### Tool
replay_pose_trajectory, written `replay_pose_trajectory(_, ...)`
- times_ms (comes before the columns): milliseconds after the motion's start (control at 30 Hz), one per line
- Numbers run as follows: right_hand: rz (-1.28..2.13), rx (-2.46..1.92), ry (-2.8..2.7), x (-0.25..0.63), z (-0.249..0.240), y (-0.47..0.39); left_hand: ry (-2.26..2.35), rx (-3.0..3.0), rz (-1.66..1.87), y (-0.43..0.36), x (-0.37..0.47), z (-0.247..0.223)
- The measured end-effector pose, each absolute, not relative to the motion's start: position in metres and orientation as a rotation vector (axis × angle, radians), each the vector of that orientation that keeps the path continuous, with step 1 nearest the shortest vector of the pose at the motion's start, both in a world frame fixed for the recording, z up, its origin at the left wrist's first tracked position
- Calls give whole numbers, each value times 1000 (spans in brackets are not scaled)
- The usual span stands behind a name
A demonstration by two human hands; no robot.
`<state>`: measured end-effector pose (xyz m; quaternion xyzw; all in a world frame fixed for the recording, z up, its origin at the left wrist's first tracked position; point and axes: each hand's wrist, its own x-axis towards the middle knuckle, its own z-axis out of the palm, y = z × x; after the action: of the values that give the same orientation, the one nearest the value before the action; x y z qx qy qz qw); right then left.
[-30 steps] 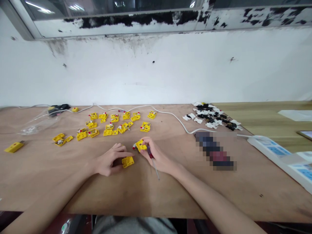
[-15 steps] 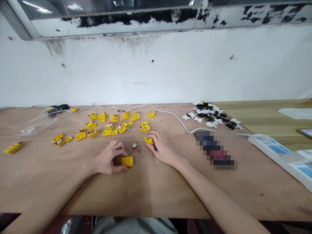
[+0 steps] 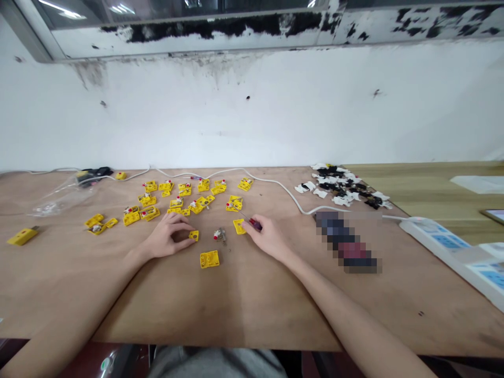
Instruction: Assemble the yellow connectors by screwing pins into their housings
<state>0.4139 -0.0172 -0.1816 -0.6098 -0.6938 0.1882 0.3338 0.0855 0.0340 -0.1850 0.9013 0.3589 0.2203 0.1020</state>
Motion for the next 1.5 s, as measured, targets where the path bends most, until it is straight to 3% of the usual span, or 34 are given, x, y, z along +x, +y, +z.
replay_pose_trajectory(200, 231, -1371, -2099, 385, -184, -26, 1295, 2656, 709, 34, 94, -194)
replay_pose_trajectory(467, 71, -1341, -2280, 359, -198, -17, 1081, 2668, 802, 22, 107, -192)
replay_pose_trajectory(767, 845, -1103, -2015, 351, -177, -40, 788, 2565, 1057, -7, 126, -183)
replay_pose_trajectory(933, 994, -1012, -1964, 349, -166, -45, 678, 2457, 1101, -13, 133, -184)
replay_pose_trajectory(1200, 582, -1015, -2055, 362, -175, -42, 627, 1985, 965, -12, 135, -184)
replay_pose_trajectory(1500, 529, -877, -2120, 365, -174, -45, 632, 2051, 825, -11, 135, -180)
